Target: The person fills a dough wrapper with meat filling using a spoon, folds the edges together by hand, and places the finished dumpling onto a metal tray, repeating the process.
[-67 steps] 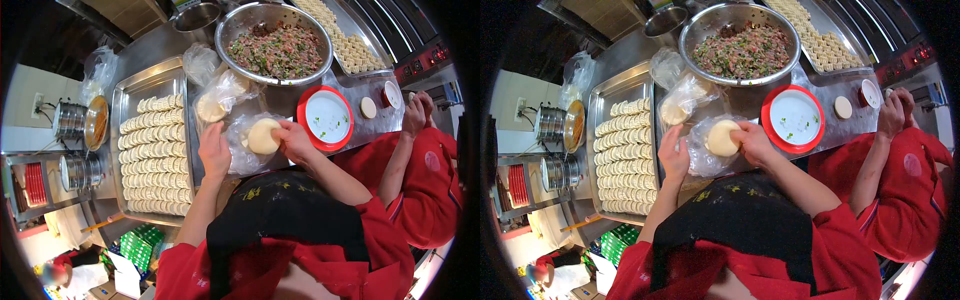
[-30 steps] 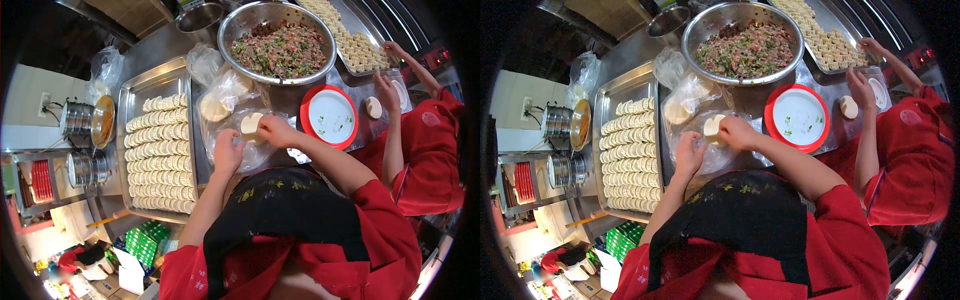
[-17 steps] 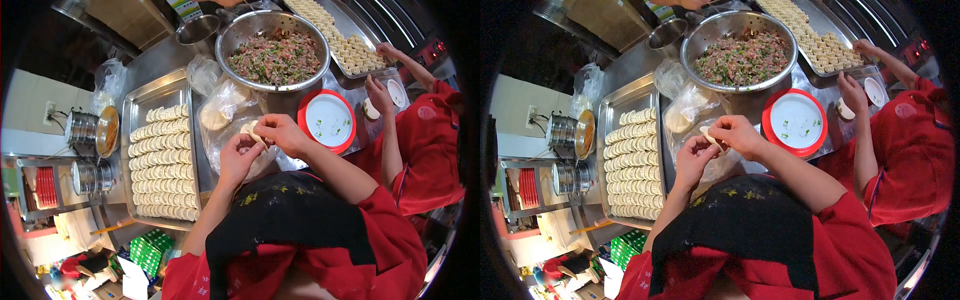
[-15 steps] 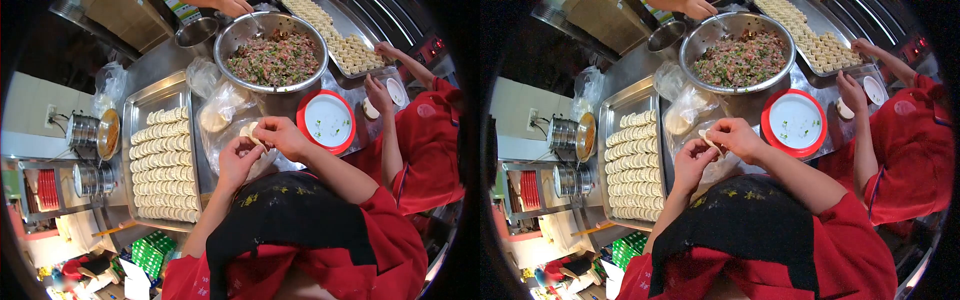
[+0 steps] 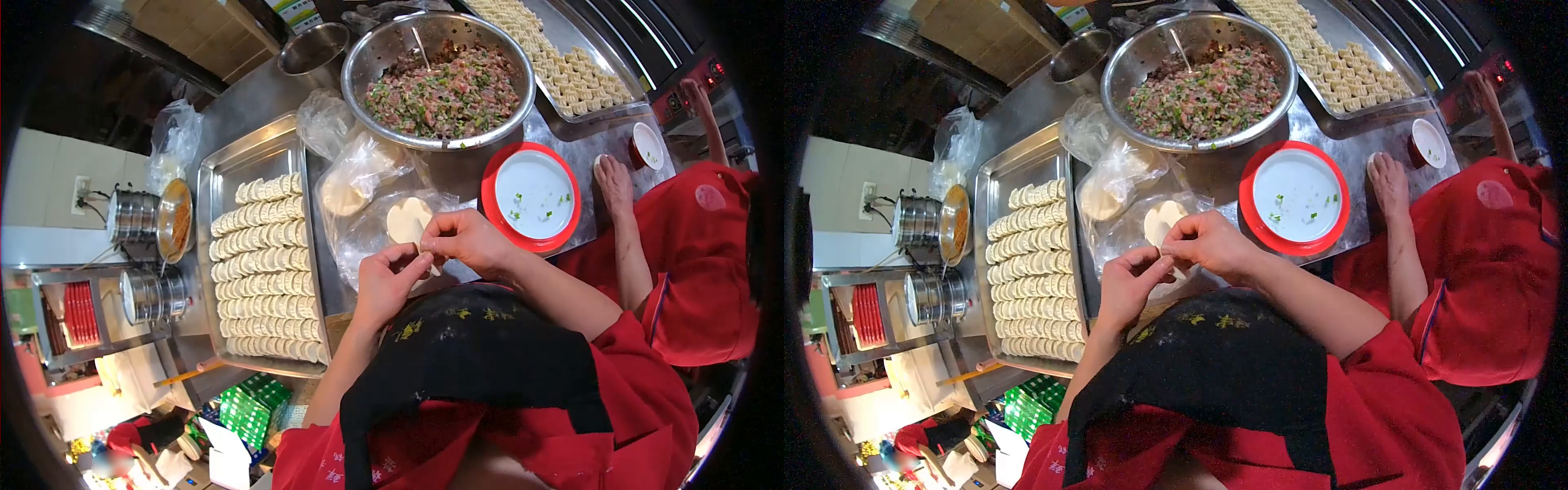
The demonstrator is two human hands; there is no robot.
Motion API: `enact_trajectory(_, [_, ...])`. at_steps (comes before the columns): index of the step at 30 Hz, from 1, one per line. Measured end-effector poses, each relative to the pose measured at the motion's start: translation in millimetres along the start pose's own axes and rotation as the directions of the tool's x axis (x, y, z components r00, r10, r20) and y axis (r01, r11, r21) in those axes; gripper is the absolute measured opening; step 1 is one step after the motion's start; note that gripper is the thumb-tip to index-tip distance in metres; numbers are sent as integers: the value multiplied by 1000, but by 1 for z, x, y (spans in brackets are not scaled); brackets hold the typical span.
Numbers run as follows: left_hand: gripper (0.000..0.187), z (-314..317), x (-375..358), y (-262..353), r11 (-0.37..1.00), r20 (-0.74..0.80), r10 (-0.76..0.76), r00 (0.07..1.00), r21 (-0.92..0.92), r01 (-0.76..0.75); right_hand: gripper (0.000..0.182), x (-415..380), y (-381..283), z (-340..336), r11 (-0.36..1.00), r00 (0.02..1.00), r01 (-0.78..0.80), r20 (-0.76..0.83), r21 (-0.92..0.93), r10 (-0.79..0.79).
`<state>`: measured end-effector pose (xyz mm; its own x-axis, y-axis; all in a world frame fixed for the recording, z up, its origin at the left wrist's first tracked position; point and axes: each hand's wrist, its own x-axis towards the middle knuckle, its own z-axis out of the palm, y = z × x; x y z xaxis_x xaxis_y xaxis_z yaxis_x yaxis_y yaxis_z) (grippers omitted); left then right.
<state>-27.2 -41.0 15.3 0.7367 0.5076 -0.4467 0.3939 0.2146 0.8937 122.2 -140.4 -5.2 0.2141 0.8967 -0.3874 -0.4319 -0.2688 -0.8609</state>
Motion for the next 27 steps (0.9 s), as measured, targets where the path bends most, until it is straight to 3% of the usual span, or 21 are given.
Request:
enact_trajectory(2, [19,-3,2,-4,1000,14,-16,1000,10,16,13,-1,1,-4,1000,1000,-15,12,-3,15])
enact_trajectory(5, [19,-10,10,-16,988,72,-35,997,-149,45,12,-1,1,-9,998,997,-41,65,-51,44])
enact_trajectory(7, [18,-13,13,-21,908,130,-124,984,-385,165,12,0,4,-13,999,993,-39,108,8,38])
enact_trajectory(11, [18,-7,14,-17,893,22,-130,991,-433,126,10,1,5,-19,997,1000,2,6,83,-3])
enact_trajectory(13, [17,-7,20,-21,824,-78,-102,992,-565,40,11,0,8,-29,910,999,-25,-8,415,32])
enact_trajectory(17, [17,-22,45,-45,866,-100,-66,993,-500,7,12,-1,8,-44,837,997,80,-43,542,-67])
enact_trajectory(18, [18,-26,56,-50,974,-151,-68,986,-223,33,12,-1,8,-47,836,995,103,-52,540,-89])
enact_trajectory(19, [20,-27,59,-47,995,-200,-54,978,73,70,12,-2,6,-47,836,995,101,-53,539,-86])
enact_trajectory(20, [20,-28,58,-45,995,-200,-55,978,71,71,12,-4,1,-47,842,995,102,-56,529,-85])
enact_trajectory(21, [23,-29,56,-42,885,-261,153,953,465,-14,12,-6,-4,-47,848,995,105,-59,519,-86])
enact_trajectory(22, [28,-28,53,-34,619,-230,363,903,784,-49,12,-7,-8,-45,849,994,106,-62,517,-86])
enact_trajectory(23, [28,-25,50,-24,619,-227,364,903,784,-53,11,-8,-12,-43,876,996,83,-3,475,-93])
enact_trajectory(24, [30,-20,44,-13,888,-256,291,922,432,-160,11,-10,-15,-40,900,994,60,57,431,-94])
enact_trajectory(25, [34,-18,41,-8,975,-250,211,945,-12,-221,11,-10,-17,-36,900,994,59,55,431,-91])
enact_trajectory(26, [34,-20,40,-8,975,-250,210,945,-15,-220,11,-9,-21,-29,979,992,66,91,194,-85])
enact_trajectory(27, [41,-23,40,-7,942,52,78,996,-332,-56,11,-7,-25,-22,995,990,79,125,-58,-71])
